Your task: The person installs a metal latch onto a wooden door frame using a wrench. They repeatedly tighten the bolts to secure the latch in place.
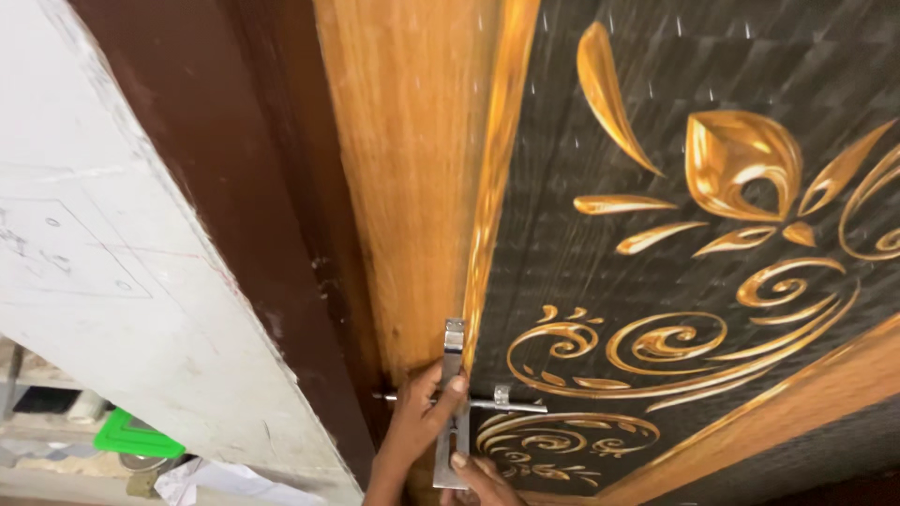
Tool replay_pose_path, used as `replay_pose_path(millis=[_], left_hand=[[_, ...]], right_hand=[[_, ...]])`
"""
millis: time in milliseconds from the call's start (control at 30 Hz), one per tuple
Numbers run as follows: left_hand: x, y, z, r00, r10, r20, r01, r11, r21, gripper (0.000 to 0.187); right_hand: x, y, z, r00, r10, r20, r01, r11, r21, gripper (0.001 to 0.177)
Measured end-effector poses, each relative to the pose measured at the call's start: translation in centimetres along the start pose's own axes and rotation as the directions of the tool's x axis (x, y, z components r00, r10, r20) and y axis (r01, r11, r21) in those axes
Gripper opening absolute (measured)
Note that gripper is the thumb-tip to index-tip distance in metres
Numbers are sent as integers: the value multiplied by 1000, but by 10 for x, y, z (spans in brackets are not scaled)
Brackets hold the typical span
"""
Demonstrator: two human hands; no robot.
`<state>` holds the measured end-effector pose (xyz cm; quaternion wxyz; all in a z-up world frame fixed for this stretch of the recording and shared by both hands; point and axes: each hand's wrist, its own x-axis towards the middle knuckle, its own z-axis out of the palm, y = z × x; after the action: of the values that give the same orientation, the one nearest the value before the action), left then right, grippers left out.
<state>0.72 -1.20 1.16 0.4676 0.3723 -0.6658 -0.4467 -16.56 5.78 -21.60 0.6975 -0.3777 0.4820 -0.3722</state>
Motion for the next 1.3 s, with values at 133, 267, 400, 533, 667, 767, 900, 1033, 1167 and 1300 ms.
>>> replay_pose_path(millis=[133, 267, 400, 533, 667, 767, 900, 1033, 1167, 1300], left_hand=[[0, 3, 2, 998, 53, -43, -48, 994, 101, 29], [0, 7, 7, 995, -61, -79, 71, 988, 139, 30], [0, 10, 10, 989, -77, -127, 95, 986, 134, 33], [0, 8, 16, 975, -113, -192, 139, 982, 130, 34], [-2, 6, 17, 979, -88, -185, 107, 989, 99, 36], [-1, 7, 14, 984, -88, -156, 99, 993, 65, 35], [0, 6, 4, 1000, -8, 4, 9, 982, -190, 31], [0, 1, -3, 988, -148, 45, 151, 985, -88, 27], [7, -1, -9, 990, -115, 85, 124, 985, -119, 27], [8, -2, -10, 988, -101, 116, 111, 991, -81, 28]], right_hand=[[-14, -14, 14, 968, -123, 220, 138, 989, -52, 52], [-9, -28, 15, 949, -89, 302, 114, 991, -65, 50], [-4, -35, 18, 947, -69, 314, 109, 988, -110, 50], [-1, -49, 26, 973, -27, 230, 48, 995, -85, 31], [2, -74, 42, 994, 87, 61, -104, 915, 390, 20], [-9, -89, 59, 981, -40, 192, -56, 881, 471, 22], [-31, -110, 66, 914, 146, 378, -360, 719, 595, 23], [-40, -127, 53, 808, 169, 564, -576, 431, 695, 30], [-25, -109, 46, 836, 284, 470, -518, 691, 505, 33], [-7, -75, 34, 923, 191, 335, -352, 770, 532, 19]])
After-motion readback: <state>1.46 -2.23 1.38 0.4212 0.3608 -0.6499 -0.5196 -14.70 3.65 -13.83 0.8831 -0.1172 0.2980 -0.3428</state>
